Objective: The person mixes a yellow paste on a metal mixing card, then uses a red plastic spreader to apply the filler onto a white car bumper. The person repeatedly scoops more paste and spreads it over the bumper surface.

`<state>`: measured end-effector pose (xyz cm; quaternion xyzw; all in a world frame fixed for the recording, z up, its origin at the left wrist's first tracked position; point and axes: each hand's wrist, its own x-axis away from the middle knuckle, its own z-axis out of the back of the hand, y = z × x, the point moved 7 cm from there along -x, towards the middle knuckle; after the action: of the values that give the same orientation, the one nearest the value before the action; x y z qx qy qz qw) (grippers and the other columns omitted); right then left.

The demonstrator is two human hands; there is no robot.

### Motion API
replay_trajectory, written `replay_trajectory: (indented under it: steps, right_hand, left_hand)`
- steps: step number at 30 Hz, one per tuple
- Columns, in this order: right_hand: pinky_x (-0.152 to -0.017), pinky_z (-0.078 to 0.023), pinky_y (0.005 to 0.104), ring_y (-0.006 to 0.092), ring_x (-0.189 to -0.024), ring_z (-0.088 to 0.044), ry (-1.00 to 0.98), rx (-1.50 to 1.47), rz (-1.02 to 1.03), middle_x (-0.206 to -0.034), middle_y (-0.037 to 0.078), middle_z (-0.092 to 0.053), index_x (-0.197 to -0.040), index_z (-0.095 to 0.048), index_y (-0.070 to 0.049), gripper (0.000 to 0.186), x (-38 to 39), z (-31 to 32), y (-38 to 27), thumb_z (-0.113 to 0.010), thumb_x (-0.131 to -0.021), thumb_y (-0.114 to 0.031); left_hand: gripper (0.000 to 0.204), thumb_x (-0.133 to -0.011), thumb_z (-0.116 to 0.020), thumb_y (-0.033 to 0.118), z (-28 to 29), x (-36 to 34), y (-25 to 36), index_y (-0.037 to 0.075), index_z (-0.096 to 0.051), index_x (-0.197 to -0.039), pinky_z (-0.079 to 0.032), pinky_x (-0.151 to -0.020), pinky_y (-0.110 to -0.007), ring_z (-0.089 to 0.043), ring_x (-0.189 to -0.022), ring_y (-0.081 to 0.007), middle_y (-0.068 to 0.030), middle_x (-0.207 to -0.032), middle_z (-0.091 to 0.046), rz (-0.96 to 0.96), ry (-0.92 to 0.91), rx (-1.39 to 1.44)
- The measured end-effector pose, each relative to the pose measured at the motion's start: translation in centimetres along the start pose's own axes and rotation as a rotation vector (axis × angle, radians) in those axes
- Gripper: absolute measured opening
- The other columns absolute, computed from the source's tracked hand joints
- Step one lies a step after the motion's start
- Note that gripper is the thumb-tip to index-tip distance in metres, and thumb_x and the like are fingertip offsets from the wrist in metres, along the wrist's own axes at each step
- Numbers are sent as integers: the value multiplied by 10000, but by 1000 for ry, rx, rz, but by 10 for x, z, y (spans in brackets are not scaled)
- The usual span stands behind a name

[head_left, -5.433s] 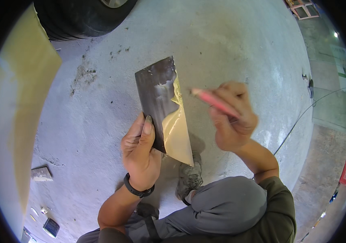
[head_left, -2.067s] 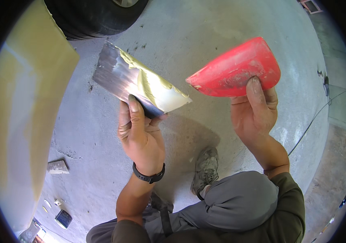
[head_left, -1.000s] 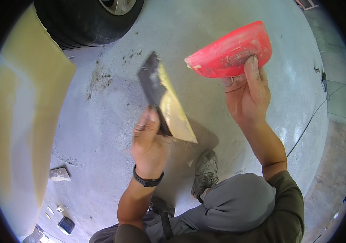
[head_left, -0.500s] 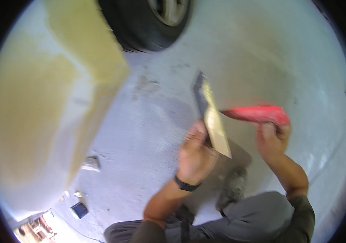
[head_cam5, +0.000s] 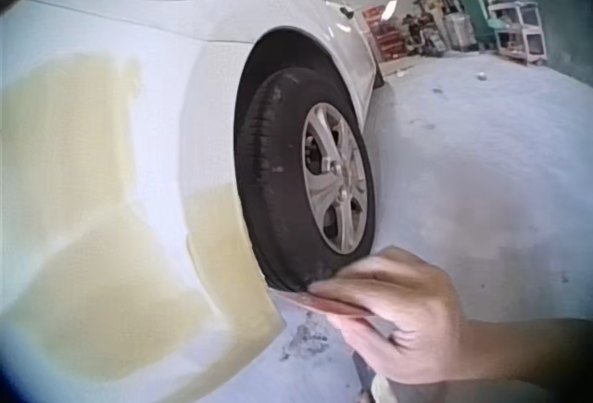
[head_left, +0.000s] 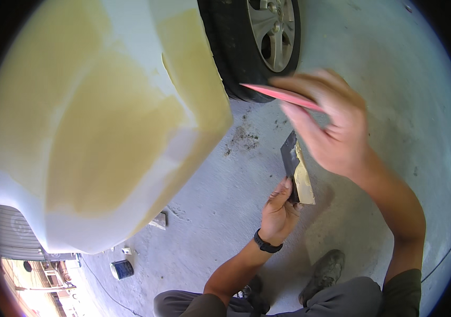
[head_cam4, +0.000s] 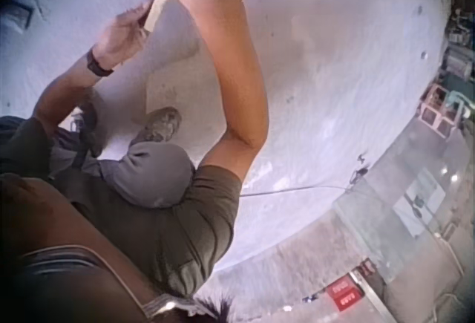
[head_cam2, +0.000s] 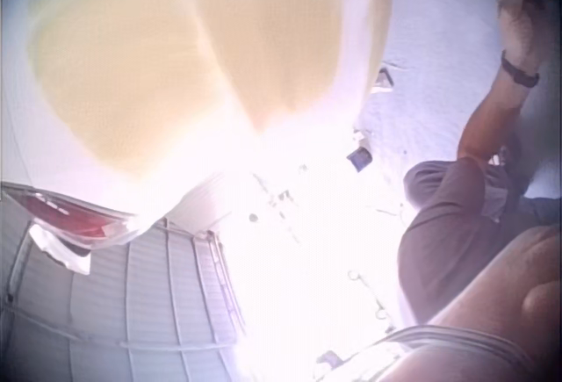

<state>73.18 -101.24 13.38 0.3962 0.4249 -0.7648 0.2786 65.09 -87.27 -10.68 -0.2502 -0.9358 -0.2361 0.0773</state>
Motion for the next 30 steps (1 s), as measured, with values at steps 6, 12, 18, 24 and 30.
replay_trajectory:
  steps: [6,12,18,24,30]
  right_hand:
    - [-699,-520,359,268,-776,-627,276,60,436,-934,106,-704,-1064,-766,11,253,-82,-33,-29,-759,-811,19]
    - [-708,-468,334,225,-747,-546,419,-57,638,-885,70,-661,-1005,-752,12,158,-86,-38,-26,-775,-851,-15]
    - [-702,-472,342,243,-761,-567,357,-21,653,-921,70,-685,-1046,-770,1,244,-50,-53,-23,-760,-804,-27]
    - [-681,-477,358,246,-805,-612,142,43,477,-968,57,-712,-1037,-789,-36,352,7,-74,-20,-736,-691,-66]
    - [-705,-461,358,206,-868,-637,61,-4,415,-986,15,-698,-1019,-787,-75,296,39,-97,-16,-736,-732,-129]
  left_hand:
    - [249,-1147,-496,222,14,-2,4,92,-683,-1247,-532,-770,-248,-692,-918,-98,12,-1106,-755,-18,57,-28]
    - [266,-1149,-471,233,39,-1,12,81,-669,-1240,-514,-789,-257,-673,-924,-102,4,-1116,-738,-51,106,-37]
    - [254,-1143,-474,214,56,-2,14,76,-654,-1257,-528,-842,-276,-679,-985,-123,-6,-1176,-730,-50,21,12]
    - [255,-1132,-490,191,56,-5,18,70,-629,-1307,-550,-912,-312,-684,-1071,-138,-10,-1262,-715,-87,-64,37]
    - [274,-1102,-543,157,56,-4,16,60,-631,-1343,-558,-951,-312,-687,-1147,-146,-9,-1296,-723,-111,21,77]
